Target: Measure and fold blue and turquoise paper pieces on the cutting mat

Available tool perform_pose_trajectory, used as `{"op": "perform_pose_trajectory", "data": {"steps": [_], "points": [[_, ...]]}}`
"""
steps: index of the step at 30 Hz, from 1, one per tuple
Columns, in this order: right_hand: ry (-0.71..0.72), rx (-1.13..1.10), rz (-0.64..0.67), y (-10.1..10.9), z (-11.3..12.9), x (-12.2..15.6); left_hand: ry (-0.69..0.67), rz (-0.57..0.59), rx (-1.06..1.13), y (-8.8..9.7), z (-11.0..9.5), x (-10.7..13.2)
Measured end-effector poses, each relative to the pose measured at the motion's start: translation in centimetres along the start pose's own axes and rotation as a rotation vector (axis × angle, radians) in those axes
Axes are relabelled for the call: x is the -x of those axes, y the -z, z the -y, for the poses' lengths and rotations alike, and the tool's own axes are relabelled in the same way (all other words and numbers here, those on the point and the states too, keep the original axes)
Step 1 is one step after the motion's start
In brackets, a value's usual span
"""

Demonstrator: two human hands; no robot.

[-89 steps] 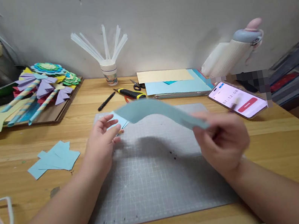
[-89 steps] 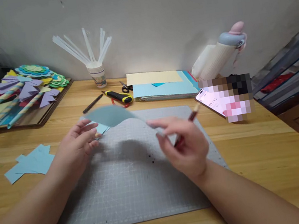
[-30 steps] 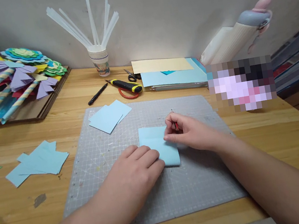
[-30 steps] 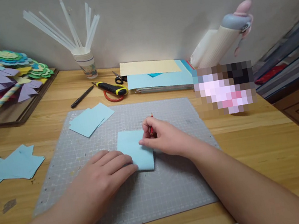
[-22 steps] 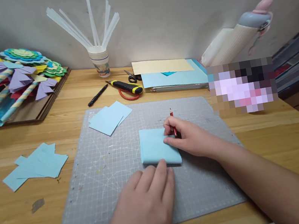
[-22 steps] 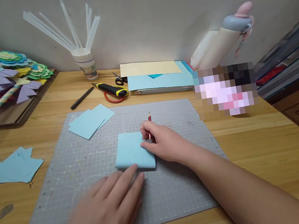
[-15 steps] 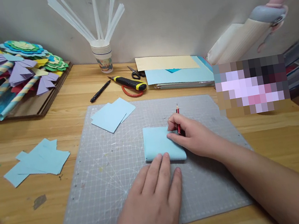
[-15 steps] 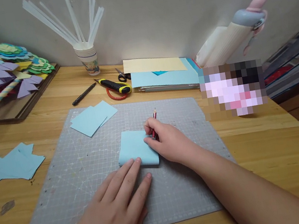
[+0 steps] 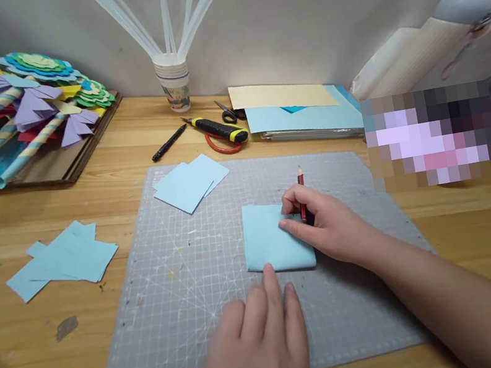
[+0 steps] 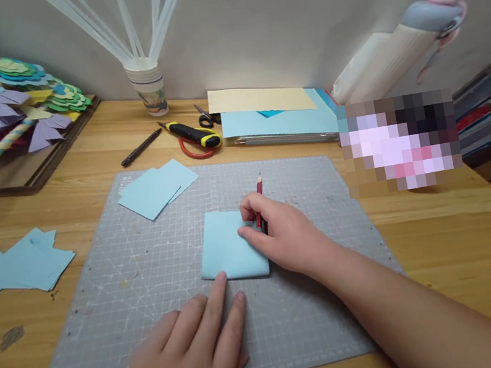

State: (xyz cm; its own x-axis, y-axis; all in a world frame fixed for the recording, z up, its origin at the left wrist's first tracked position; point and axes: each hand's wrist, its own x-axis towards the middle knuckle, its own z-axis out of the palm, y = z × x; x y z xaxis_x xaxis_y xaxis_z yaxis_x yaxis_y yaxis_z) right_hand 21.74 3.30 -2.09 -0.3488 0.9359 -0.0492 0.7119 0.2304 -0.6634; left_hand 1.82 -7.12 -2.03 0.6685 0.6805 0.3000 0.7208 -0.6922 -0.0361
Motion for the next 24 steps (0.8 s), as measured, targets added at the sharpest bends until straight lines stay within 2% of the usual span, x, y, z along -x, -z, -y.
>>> {"op": "perform_pose_trajectory", "data": {"steps": [8,11,14,15,16,18,21,24], "points": [[0.106,-0.034,0.006,-0.4,0.7,0.3,-0.034,-0.07,-0.033,-0.2,0.1,0.3],[0.19,-0.047,-0.144,-0.1,0.8,0.7,-0.039,-0.089,-0.063,-0.1,0.2,0.0],[0.381,-0.082,-0.387,0.6,1.1,1.5,-0.076,-0.125,-0.072,-0.2,0.3,-0.3],[0.45,-0.107,-0.402,1.0,1.4,1.8,-0.082,-0.129,-0.063,-0.2,0.3,-0.4],[0.497,-0.138,-0.354,1.3,1.6,2.1,-0.084,-0.13,-0.047,-0.2,0.3,-0.4],[0.49,-0.213,-0.126,1.7,2.1,2.6,-0.086,-0.129,-0.017,-0.3,0.2,-0.4],[0.318,-0.229,0.23,2.0,2.6,2.8,-0.09,-0.118,-0.009,-0.4,0.0,-0.3],[0.213,-0.149,0.389,2.2,2.7,2.7,-0.098,-0.112,-0.008,-0.6,-0.1,0.0]]}}
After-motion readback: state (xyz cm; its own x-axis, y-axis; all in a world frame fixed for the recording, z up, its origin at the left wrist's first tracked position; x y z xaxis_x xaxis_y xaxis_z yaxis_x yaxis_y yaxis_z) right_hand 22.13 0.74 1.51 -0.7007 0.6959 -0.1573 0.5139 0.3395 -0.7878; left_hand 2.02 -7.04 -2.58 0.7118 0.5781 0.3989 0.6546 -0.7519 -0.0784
